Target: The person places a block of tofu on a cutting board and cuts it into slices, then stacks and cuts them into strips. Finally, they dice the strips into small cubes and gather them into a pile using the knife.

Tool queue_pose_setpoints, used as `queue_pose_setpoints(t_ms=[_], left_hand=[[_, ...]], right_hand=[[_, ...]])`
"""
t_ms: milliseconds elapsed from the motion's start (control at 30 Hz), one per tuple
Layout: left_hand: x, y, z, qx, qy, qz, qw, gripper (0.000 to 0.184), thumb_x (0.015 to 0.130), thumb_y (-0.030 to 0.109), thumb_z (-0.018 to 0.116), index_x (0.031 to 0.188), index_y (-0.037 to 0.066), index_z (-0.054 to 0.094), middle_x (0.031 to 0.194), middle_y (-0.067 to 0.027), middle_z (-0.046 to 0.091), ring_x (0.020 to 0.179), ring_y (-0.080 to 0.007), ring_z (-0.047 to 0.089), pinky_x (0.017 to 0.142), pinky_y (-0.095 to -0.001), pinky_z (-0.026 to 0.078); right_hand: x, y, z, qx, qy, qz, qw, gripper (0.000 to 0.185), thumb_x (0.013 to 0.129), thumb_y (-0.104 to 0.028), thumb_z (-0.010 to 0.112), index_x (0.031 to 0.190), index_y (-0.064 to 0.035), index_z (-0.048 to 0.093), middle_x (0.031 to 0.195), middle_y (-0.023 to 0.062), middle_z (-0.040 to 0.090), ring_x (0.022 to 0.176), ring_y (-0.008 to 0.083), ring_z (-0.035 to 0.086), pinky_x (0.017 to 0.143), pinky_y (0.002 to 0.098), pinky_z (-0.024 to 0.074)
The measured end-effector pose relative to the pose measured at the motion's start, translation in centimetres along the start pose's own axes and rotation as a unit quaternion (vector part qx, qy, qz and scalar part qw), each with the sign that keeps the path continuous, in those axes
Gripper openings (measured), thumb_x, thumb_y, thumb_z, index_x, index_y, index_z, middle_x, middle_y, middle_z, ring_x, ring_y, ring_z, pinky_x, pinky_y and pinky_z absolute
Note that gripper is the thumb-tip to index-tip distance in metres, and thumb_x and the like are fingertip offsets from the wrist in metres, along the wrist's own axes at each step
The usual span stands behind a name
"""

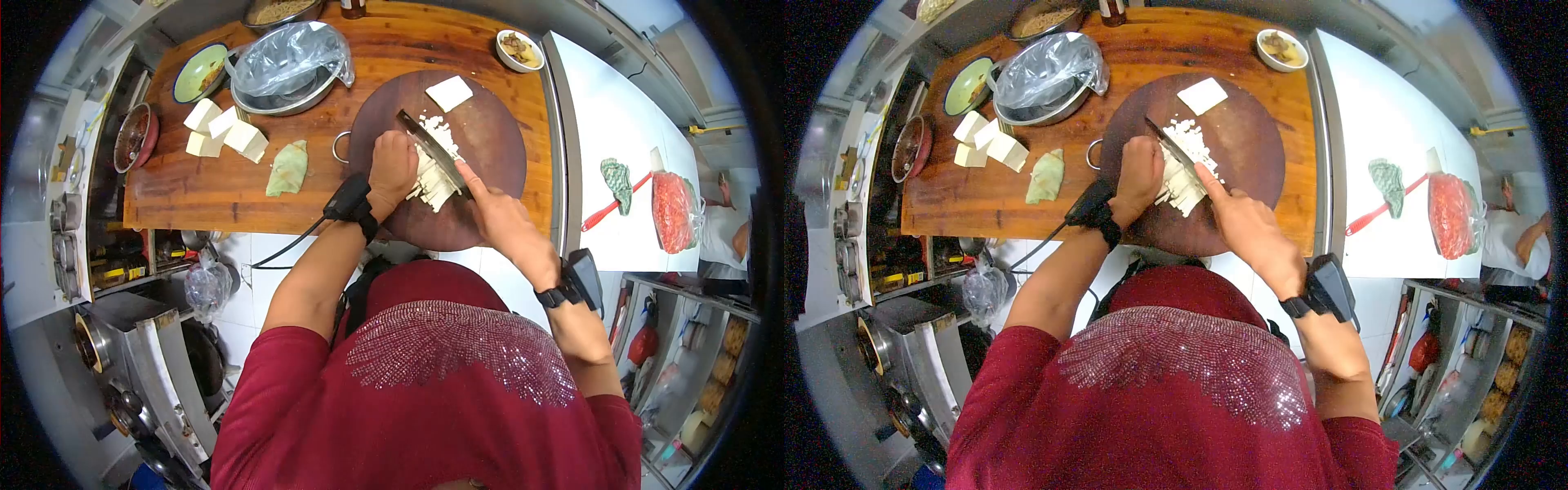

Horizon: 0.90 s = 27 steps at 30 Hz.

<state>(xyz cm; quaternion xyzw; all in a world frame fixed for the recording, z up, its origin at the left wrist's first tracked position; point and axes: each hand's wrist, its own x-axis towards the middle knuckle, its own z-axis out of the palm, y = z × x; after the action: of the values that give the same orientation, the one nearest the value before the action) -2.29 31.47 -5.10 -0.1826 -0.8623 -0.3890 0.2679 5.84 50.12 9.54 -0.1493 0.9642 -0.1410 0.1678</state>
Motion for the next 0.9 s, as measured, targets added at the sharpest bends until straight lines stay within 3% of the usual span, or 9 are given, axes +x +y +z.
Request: queue_pose_setpoints(t_ms=[133,300,400,467,600,700,900], left_hand=[[-0.2,0.0,0.0,0.029,0.028,-0.005,0.999,0.010,0.080,0.006,0.055,0.086,0.003,0.049,0.087,-0.0162,0.047,0.084,-0.0364,0.046,0.074,-0.0457,0.039],[-0.2,0.9,-0.3,0.057,-0.028,0.002,0.998,0.013,0.074,0.007,0.058,0.083,0.004,0.049,0.086,-0.0149,0.048,0.082,-0.0348,0.048,0.074,-0.0447,0.040],[-0.1,0.8,-0.2,0.073,-0.041,-0.006,0.996,0.014,0.072,0.007,0.059,0.082,0.004,0.049,0.085,-0.0144,0.048,0.081,-0.0340,0.048,0.073,-0.0438,0.040],[0.1,0.9,-0.3,0.061,-0.040,-0.005,0.997,0.012,0.075,0.005,0.057,0.084,0.003,0.049,0.084,-0.0155,0.047,0.080,-0.0345,0.047,0.072,-0.0438,0.039],[-0.1,0.6,-0.2,0.042,-0.044,-0.001,0.998,0.008,0.080,0.003,0.054,0.086,0.002,0.049,0.085,-0.0163,0.047,0.080,-0.0348,0.047,0.072,-0.0438,0.038],[-0.1,0.3,-0.7,0.005,0.018,0.013,1.000,0.010,0.080,0.007,0.055,0.087,0.003,0.049,0.087,-0.0154,0.048,0.084,-0.0348,0.047,0.075,-0.0439,0.039],[-0.9,0.7,-0.9,0.037,0.008,-0.001,0.999,0.010,0.081,0.007,0.055,0.089,0.004,0.049,0.091,-0.0154,0.049,0.087,-0.0347,0.048,0.078,-0.0444,0.039]], right_hand=[[-1.6,-1.0,-2.0,0.024,-0.023,-0.003,0.999,0.067,0.085,-0.003,0.044,0.145,-0.0233,0.021,0.095,0.0283,0.059,0.083,0.0446,0.060,0.072,0.0503,0.0478],[-1.4,-0.9,-2.0,0.022,-0.078,0.022,0.996,0.067,0.086,-0.004,0.043,0.145,-0.0225,0.018,0.097,0.0284,0.059,0.083,0.0451,0.060,0.072,0.0501,0.0480],[-0.1,0.0,1.1,-0.007,-0.073,0.019,0.997,0.069,0.086,-0.004,0.042,0.146,-0.0244,0.015,0.095,0.0275,0.060,0.082,0.0448,0.060,0.072,0.0501,0.0482],[1.0,0.6,3.7,-0.015,-0.005,0.019,1.000,0.067,0.087,-0.006,0.049,0.145,-0.0223,0.019,0.087,0.0250,0.061,0.078,0.0425,0.060,0.072,0.0493,0.0471],[1.6,0.5,2.2,-0.005,-0.016,0.024,1.000,0.069,0.086,-0.005,0.043,0.145,-0.0285,0.016,0.096,0.0270,0.059,0.081,0.0438,0.061,0.071,0.0500,0.0484],[0.7,-0.5,-0.7,-0.014,0.000,-0.011,1.000,0.069,0.085,-0.003,0.043,0.145,-0.0258,0.017,0.094,0.0274,0.059,0.081,0.0440,0.061,0.071,0.0499,0.0483],[-1.6,-1.0,-2.1,0.004,-0.041,-0.016,0.999,0.070,0.083,0.001,0.043,0.145,-0.0195,0.018,0.093,0.0275,0.060,0.083,0.0444,0.060,0.072,0.0498,0.0479]])
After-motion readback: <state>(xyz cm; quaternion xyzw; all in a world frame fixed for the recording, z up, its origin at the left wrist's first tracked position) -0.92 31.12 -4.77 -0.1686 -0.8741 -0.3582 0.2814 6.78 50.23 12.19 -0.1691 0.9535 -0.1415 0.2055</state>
